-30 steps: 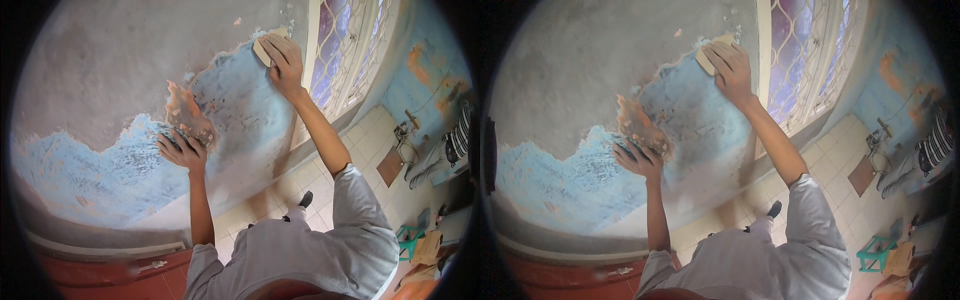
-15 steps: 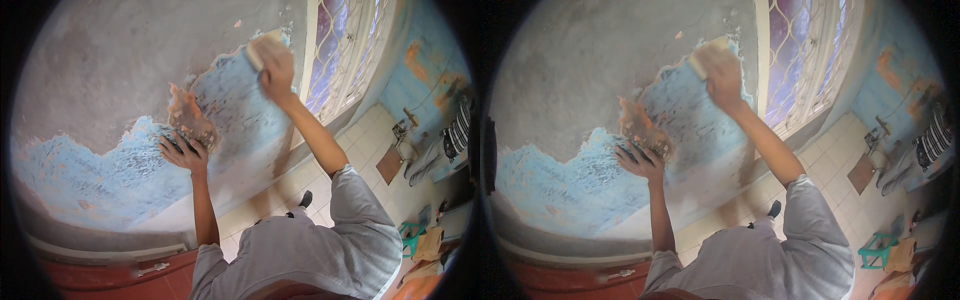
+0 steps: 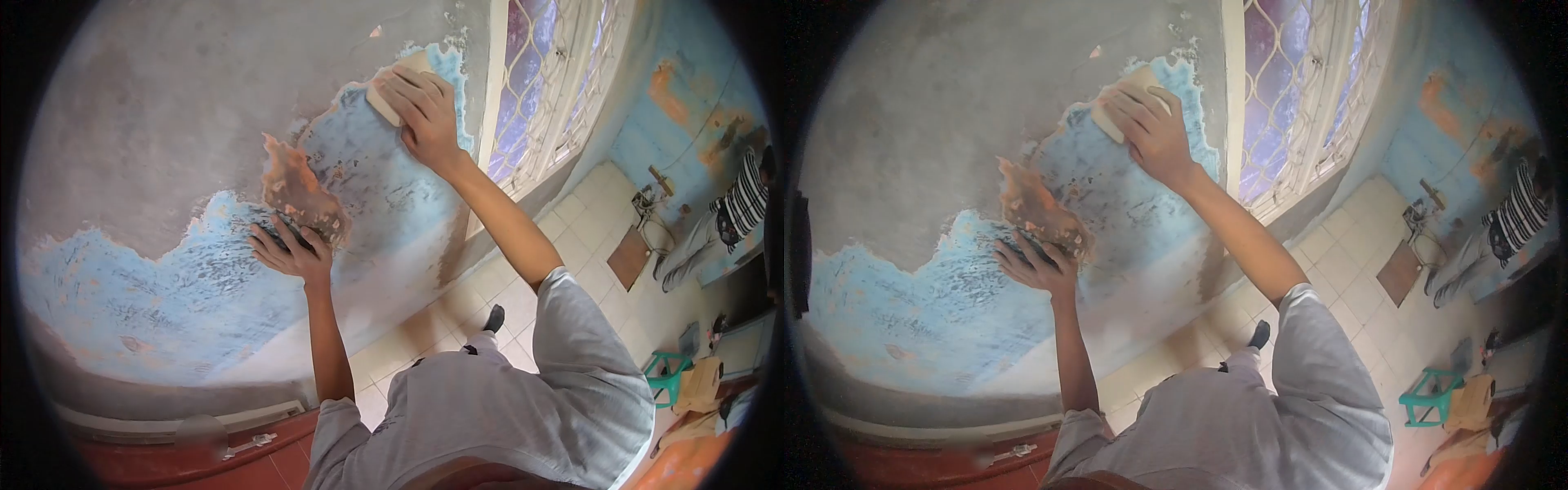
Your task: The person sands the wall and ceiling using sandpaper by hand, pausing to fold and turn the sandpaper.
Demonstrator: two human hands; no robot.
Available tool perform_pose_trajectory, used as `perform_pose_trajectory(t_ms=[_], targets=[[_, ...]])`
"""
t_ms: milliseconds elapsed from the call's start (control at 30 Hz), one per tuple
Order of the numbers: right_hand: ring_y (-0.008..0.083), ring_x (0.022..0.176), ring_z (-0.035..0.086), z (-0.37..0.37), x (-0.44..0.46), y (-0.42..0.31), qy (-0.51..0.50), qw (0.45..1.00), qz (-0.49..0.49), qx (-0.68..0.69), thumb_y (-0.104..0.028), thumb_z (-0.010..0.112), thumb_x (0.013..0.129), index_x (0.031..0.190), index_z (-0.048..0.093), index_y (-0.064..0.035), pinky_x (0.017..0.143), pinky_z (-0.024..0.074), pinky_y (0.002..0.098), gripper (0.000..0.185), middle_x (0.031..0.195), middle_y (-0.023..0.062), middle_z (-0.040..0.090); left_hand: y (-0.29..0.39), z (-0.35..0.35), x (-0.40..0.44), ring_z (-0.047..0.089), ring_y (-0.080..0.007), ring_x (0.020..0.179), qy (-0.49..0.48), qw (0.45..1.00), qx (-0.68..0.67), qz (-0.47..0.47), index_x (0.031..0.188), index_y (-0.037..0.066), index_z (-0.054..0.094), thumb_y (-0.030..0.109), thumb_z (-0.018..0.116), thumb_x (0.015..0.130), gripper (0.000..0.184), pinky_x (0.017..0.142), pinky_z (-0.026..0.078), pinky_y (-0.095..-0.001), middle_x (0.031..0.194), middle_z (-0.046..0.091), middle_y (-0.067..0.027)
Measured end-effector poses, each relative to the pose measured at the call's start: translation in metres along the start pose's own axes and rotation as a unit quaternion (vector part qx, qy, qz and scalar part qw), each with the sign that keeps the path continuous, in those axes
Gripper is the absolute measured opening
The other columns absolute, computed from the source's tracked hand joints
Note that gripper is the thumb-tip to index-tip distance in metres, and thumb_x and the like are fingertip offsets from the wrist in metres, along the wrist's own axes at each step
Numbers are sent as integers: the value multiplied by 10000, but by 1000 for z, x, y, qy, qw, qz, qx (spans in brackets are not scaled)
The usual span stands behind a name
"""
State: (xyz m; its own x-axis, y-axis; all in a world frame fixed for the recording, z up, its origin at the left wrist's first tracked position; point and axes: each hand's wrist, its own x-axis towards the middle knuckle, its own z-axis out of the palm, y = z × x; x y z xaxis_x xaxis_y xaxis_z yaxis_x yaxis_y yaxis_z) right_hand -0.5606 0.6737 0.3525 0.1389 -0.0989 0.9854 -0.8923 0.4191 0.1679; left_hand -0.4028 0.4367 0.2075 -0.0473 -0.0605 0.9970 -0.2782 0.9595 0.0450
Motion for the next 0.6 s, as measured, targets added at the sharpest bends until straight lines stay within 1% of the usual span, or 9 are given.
perform_pose_trajectory(t_ms=[67, 133, 200, 300, 400, 433, 467, 533, 600], targets=[[273, 1208, 626, 1, -2, 16, 1, 1000, -6, -10, 108, 588, 679, 1197, 690, -77, 974, 421, 464, 559, 1191, 78, 695, -3, 2, 2, 240, -423, 1546, -4, 1000, -3, 2, 1525, 68, 505, 349, 415, 1084, 531, 1250, 152, -560, 1645, 326, -227], [284, 1195, 628, 1, 2, 25, 82, 990, 95, -66, 81, 614, 682, 1187, 695, -91, 990, 425, 478, 540, 1204, 71, 692, -3, 0, -1, 233, -419, 1550, -5, 1000, -4, 1, 1523, 72, 509, 356, 415, 1084, 531, 1251, 147, -558, 1646, 324, -222], [303, 1152, 630, 9, -10, 18, 70, 993, 85, -52, 58, 612, 687, 1173, 697, -89, 975, 425, 474, 514, 1175, 80, 697, -1, 1, -1, 234, -418, 1549, -5, 1000, -3, -5, 1521, 74, 513, 360, 416, 1083, 532, 1251, 148, -559, 1644, 328, -224], [311, 1107, 627, 5, -11, 16, 9, 1000, 22, -19, 48, 597, 694, 1163, 697, -79, 968, 407, 476, 496, 1149, 90, 694, -4, 2, -1, 236, -420, 1549, -4, 1000, -7, -2, 1517, 76, 519, 367, 418, 1081, 534, 1250, 149, -559, 1638, 339, -228], [284, 1151, 630, 13, -12, 9, 63, 994, 78, -43, 41, 610, 701, 1205, 701, -85, 993, 399, 458, 528, 1209, 80, 691, -2, 1, -2, 239, -422, 1547, -2, 1000, -6, -8, 1514, 78, 524, 369, 422, 1078, 535, 1249, 151, -561, 1632, 350, -230], [275, 1205, 625, 2, -8, 1, -8, 1000, -2, -19, 52, 603, 697, 1219, 697, -85, 995, 396, 452, 548, 1255, 79, 680, -2, 1, -2, 241, -423, 1547, -3, 1000, -5, -8, 1512, 78, 527, 369, 424, 1076, 534, 1249, 152, -562, 1629, 355, -231], [275, 1205, 625, 1, -4, 7, -6, 1000, -1, -19, 52, 603, 697, 1219, 697, -85, 995, 396, 452, 548, 1255, 79, 680, -3, 1, -1, 241, -423, 1547, -2, 1000, -4, -6, 1512, 78, 527, 369, 424, 1076, 534, 1249, 152, -562, 1629, 355, -231], [269, 1240, 616, 3, 1, 24, 77, 993, 66, -56, 42, 613, 686, 1209, 701, -88, 1003, 401, 458, 546, 1270, 74, 673, -4, 3, -2, 238, -419, 1548, 3, 1000, -7, -4, 1505, 80, 535, 370, 428, 1074, 531, 1249, 154, -562, 1631, 351, -230], [279, 1248, 608, 11, -10, 13, 73, 990, 100, -63, 35, 617, 681, 1193, 709, -92, 1010, 419, 463, 536, 1267, 73, 676, -3, 2, -4, 233, -414, 1551, -5, 1000, -7, -13, 1504, 76, 535, 370, 430, 1073, 532, 1251, 149, -561, 1633, 348, -229]])
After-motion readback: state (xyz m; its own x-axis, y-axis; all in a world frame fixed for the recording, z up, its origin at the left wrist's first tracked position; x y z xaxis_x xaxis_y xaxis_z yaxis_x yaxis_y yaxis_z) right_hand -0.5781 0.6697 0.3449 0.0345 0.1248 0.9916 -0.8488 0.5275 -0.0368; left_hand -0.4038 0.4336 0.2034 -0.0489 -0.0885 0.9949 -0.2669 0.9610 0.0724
